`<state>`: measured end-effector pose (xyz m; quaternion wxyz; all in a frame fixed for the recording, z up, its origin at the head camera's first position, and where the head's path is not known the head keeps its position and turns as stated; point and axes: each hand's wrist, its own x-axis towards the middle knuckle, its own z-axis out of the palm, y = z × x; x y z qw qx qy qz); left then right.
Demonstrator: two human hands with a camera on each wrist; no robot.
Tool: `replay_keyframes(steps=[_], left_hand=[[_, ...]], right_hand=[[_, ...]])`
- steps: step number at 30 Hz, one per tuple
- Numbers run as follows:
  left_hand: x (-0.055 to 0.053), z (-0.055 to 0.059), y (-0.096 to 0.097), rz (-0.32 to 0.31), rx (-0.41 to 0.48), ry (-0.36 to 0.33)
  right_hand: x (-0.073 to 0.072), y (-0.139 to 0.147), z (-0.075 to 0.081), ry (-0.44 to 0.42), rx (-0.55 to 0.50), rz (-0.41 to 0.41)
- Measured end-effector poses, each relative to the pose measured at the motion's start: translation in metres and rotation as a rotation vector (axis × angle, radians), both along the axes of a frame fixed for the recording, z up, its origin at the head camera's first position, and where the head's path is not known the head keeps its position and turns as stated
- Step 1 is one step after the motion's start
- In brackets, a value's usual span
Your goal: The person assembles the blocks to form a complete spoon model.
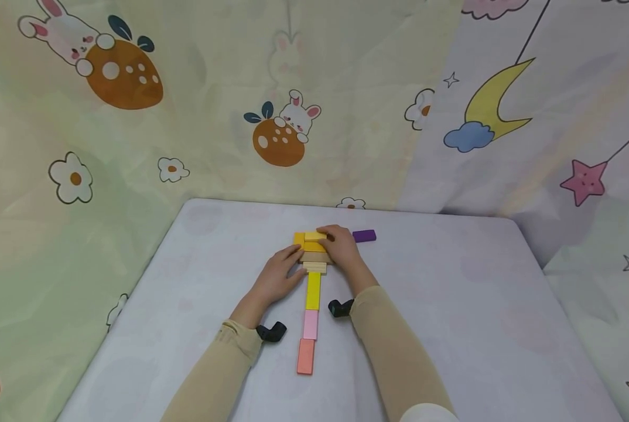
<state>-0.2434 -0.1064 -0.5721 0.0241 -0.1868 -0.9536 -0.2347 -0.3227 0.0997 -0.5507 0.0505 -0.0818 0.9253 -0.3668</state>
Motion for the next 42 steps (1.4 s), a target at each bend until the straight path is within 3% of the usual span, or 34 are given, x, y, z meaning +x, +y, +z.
replay_keyframes(steps=[19, 29, 35, 39, 42], left_hand=[[0.0, 0.006, 0.003, 0.001, 0.025, -0.014], [0.0, 0.005, 0.003, 0.064, 0.051, -0.061], [0.001, 0.006, 0.003, 0.074, 0.028, -0.052], [0.001, 0.006, 0.003, 0.07, 0.005, -0.044], [0.001, 0.005, 0.003, 0.071, -0.004, -0.046]], right_hand=[[0.002, 0.002, 0.0, 0.01, 0.051, 0.03], [0.01, 0.01, 0.01, 0.045, 0.063, 0.045], [0.013, 0.032, 0.025, 0.143, 0.06, -0.009], [0.011, 0.06, 0.019, 0.187, 0.105, -0.037], [0.01, 0.082, 0.01, 0.164, 0.131, -0.043]])
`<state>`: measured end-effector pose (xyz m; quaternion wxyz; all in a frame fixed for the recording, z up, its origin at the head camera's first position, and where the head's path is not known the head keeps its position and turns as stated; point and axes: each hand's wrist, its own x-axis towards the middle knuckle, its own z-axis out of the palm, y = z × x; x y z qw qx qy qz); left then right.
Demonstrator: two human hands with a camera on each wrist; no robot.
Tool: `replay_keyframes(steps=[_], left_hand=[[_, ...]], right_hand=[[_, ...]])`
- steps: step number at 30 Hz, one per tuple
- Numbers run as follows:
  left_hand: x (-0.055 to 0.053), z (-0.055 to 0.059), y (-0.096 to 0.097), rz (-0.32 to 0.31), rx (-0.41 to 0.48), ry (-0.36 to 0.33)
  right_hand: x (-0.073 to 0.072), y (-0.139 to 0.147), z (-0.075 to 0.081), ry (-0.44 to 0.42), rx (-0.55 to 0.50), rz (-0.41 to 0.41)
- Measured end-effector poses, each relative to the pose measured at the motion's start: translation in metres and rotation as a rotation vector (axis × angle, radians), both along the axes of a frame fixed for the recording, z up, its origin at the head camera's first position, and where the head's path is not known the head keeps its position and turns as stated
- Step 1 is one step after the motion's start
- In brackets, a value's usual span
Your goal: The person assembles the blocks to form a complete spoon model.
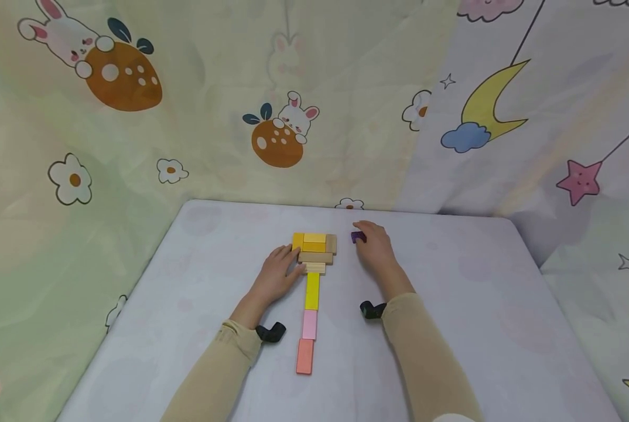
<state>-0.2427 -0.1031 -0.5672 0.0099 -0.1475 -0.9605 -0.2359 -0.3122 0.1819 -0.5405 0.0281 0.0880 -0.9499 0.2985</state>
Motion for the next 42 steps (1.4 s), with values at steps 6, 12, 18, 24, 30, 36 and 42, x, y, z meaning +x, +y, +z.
replay_keyframes(steps=[6, 12, 18, 24, 30, 36, 42], left_hand=[[0.001, 0.0, 0.0, -0.005, 0.015, 0.001], [0.0, -0.001, 0.0, -0.006, -0.001, 0.0], [-0.002, -0.004, -0.001, -0.011, -0.011, 0.023], [-0.002, -0.004, 0.0, -0.015, -0.012, 0.021], [-0.003, -0.004, 0.0, -0.004, -0.025, 0.013], [-0.004, -0.005, -0.001, -0.003, -0.028, 0.014], [-0.005, -0.005, -0.001, -0.01, -0.03, 0.008]], right_hand=[[0.003, 0.028, -0.012, -0.027, -0.026, -0.018], [0.001, 0.035, -0.017, -0.038, -0.058, -0.035], [0.0, 0.034, -0.02, -0.024, -0.05, -0.019], [0.002, 0.033, -0.022, 0.001, -0.056, -0.025], [0.001, 0.033, -0.024, 0.017, -0.056, -0.038], [0.002, 0.031, -0.022, 0.006, -0.061, -0.054], [0.003, 0.03, -0.021, 0.018, -0.062, -0.058]])
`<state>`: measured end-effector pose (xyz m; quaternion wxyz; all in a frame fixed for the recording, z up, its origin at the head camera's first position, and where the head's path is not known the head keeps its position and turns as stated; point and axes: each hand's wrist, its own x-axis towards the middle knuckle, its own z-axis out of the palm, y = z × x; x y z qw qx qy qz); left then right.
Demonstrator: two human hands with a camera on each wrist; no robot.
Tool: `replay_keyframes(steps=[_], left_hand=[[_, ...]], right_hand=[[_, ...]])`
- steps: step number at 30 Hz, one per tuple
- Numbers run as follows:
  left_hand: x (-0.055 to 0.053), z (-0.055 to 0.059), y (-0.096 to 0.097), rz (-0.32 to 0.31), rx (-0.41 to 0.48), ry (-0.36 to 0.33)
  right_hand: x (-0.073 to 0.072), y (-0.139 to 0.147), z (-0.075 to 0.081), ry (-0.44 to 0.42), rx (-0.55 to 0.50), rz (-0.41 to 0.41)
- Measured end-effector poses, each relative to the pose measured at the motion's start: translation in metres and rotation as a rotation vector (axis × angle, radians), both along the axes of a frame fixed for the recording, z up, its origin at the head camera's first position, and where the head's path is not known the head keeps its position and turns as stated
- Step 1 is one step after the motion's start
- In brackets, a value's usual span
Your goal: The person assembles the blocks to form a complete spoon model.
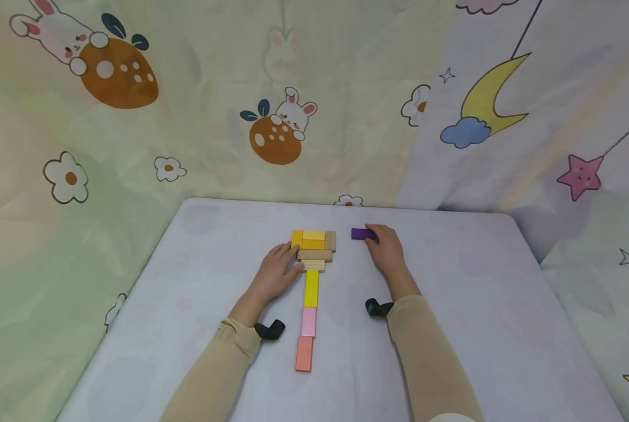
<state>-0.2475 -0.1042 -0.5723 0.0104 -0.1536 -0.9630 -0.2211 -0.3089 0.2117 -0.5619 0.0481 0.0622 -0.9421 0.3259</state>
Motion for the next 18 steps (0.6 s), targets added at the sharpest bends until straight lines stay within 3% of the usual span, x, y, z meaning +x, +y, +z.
replay_keyframes(steps=[18], left_hand=[[0.0008, 0.0025, 0.0012, 0.009, -0.02, -0.011]], right_hand=[[-0.0035, 0.0032, -0.0041, -0.004, -0.025, -0.017]])
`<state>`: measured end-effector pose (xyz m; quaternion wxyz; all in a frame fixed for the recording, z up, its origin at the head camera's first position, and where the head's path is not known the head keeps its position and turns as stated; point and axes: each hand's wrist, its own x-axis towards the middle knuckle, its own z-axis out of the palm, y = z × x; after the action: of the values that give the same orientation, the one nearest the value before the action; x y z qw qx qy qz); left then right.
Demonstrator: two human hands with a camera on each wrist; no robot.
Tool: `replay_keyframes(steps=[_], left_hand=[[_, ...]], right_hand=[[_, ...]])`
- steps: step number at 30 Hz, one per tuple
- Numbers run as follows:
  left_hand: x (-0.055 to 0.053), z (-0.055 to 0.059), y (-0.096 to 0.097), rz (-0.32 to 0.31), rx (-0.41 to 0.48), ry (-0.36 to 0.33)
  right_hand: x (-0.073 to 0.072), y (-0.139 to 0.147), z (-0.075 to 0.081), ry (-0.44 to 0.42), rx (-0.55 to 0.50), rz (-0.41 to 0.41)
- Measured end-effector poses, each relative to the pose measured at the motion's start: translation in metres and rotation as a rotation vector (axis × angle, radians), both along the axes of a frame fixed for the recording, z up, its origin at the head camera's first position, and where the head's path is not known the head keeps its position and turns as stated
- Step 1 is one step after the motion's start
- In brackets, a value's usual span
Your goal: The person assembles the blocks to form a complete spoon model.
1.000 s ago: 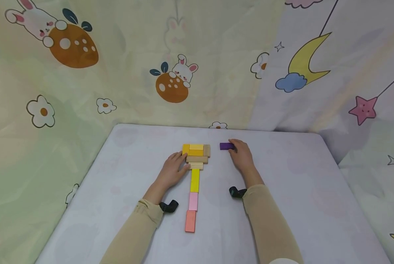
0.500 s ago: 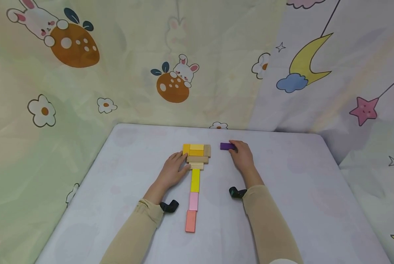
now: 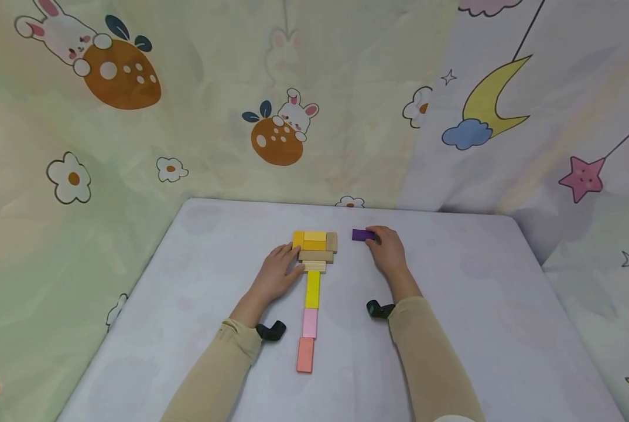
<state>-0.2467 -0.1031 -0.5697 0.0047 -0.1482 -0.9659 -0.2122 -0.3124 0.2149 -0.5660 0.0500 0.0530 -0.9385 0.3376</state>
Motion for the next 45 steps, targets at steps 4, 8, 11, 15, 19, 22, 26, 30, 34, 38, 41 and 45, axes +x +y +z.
replay_keyframes(steps=[4, 8, 11, 15, 19, 22, 26, 30, 34, 38, 41, 45], left_hand=[[0.0, -0.002, -0.001, -0.001, 0.01, 0.01], [0.001, -0.004, -0.002, -0.005, 0.012, 0.01], [0.001, -0.006, -0.003, -0.007, 0.009, 0.009], [0.001, -0.006, -0.003, -0.005, 0.008, 0.015], [0.002, -0.004, -0.004, -0.009, 0.008, 0.015], [0.003, -0.003, -0.004, -0.013, 0.013, 0.011], [0.002, -0.003, -0.005, -0.015, 0.006, 0.01], [0.002, -0.004, -0.004, -0.012, 0.005, 0.011], [0.002, -0.005, -0.004, -0.007, 0.005, 0.016], [0.001, -0.004, -0.003, -0.005, -0.004, 0.017], [0.002, -0.004, -0.003, -0.006, 0.001, 0.005], [0.002, -0.002, -0.003, -0.008, 0.006, 0.002]], right_hand=[[0.001, -0.001, 0.003, -0.022, -0.014, -0.004], [0.002, -0.004, 0.007, -0.05, -0.044, -0.015], [0.002, -0.008, 0.011, -0.048, -0.08, -0.022], [-0.001, -0.018, 0.017, -0.052, -0.135, -0.015], [-0.004, -0.033, 0.025, -0.088, -0.153, -0.002], [-0.008, -0.046, 0.029, -0.115, -0.137, -0.001], [-0.013, -0.065, 0.034, -0.152, -0.127, -0.006], [-0.017, -0.084, 0.035, -0.196, -0.15, -0.011], [-0.023, -0.098, 0.032, -0.248, -0.173, -0.016], [-0.031, -0.107, 0.028, -0.248, -0.16, -0.001], [-0.033, -0.111, 0.026, -0.241, -0.131, 0.008], [-0.035, -0.114, 0.025, -0.237, -0.103, 0.018]])
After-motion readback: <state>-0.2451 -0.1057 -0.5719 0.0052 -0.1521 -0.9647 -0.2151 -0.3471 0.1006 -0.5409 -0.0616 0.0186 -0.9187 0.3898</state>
